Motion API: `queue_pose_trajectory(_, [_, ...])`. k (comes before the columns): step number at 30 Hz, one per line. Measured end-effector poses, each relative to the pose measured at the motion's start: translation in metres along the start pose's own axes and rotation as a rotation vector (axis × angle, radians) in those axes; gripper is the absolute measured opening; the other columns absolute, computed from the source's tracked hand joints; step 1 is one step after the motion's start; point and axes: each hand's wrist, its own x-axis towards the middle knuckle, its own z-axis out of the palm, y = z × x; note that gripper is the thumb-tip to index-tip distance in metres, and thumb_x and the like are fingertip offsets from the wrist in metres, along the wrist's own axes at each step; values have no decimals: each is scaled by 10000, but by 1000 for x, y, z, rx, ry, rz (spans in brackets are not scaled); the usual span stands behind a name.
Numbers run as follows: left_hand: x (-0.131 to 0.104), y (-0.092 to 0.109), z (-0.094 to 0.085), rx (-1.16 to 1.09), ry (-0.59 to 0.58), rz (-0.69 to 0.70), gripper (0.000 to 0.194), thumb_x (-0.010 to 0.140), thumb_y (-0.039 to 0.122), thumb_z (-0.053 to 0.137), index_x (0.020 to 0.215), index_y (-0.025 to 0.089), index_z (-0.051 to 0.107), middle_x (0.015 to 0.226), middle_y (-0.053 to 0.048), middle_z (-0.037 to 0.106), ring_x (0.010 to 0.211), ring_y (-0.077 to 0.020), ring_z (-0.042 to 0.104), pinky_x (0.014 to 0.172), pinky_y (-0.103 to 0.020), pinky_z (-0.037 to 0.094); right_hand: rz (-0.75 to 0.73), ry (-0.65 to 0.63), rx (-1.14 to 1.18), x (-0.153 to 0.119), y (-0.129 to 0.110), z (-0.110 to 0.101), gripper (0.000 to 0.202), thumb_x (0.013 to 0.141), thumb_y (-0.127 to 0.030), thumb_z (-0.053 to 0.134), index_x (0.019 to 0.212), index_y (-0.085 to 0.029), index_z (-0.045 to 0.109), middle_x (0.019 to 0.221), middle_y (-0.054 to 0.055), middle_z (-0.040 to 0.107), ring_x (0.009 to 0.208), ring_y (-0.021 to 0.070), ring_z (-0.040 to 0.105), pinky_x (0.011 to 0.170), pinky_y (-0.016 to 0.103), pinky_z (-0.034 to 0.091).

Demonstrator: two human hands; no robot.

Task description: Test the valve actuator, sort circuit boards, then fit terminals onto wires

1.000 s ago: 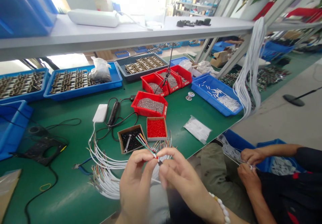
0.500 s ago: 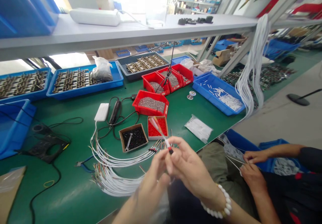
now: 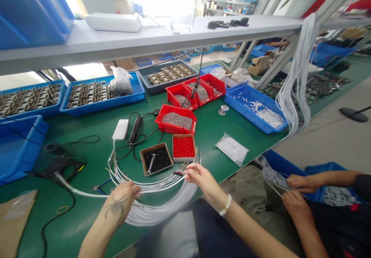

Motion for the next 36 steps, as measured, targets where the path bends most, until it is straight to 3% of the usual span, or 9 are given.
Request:
queue_pose_trajectory(4, [28,3,42,84,-38,-84,146,840,103,549,894,159,672,926,-66,664,912,-223,611,893,-430,457,115,8,-213,24,47,-13,419,787,-297,747,1140,-141,583,1027,87,659,868,211,654,868,440,510])
queue_pose_trajectory(11, [40,48,139,-21,-243,-84,210,914,316,572,1016,141,629,1008,-53,666,931,-194,643,839,-416,531,82,59,-389,26,68,-46,326,932,-253,594,1243,-163,556,1294,106,554,1124,246,575,986,487,457])
queue_pose_trajectory(16, [52,60,171,-104,-344,-62,229,914,329,575,1030,137,625,982,-48,668,840,-170,653,756,-371,556,72,125,-446,24,79,-54,229,924,-261,606,1123,-149,616,1234,92,587,1140,249,555,993,492,440])
queue_pose_trajectory(21, [40,72,153,-131,-274,-9,206,925,319,554,987,136,626,957,-44,662,874,-179,644,803,-395,537,63,133,-340,11,76,-53,204,935,-302,586,1049,-136,624,1096,72,632,1014,214,605,921,442,481])
queue_pose_trajectory(24, [24,82,132,-164,-266,73,184,941,291,523,933,140,626,899,-29,659,849,-165,638,793,-372,532,82,-5,-194,-2,66,-41,291,896,-401,629,986,-124,635,918,48,663,838,180,639,817,386,516])
queue_pose_trajectory(27, [22,83,107,-177,-336,151,157,920,269,563,859,147,640,821,-3,667,784,-141,642,747,-325,538,99,-165,-32,-14,52,-24,468,747,-574,721,802,-115,647,755,39,650,737,168,633,777,351,507])
queue_pose_trajectory(30, [51,68,83,-77,-269,71,183,934,298,540,943,145,640,899,-26,676,838,-159,649,789,-360,538,84,-189,105,-22,36,-9,565,690,-685,694,766,-130,619,593,-19,553,606,126,569,714,314,480])
queue_pose_trajectory(33, [97,50,65,105,-141,-89,247,928,334,543,1084,155,609,1101,-75,641,982,-207,624,865,-431,518,72,-176,185,-28,17,-1,558,735,-647,687,952,-136,621,495,-103,378,451,67,371,565,250,409])
queue_pose_trajectory(36, [132,45,61,248,-181,-148,285,911,335,573,1136,161,596,1172,-87,618,1019,-223,616,871,-446,521,49,-136,211,-35,-4,-1,512,794,-565,678,1064,-137,599,499,-127,277,428,50,186,448,196,231])
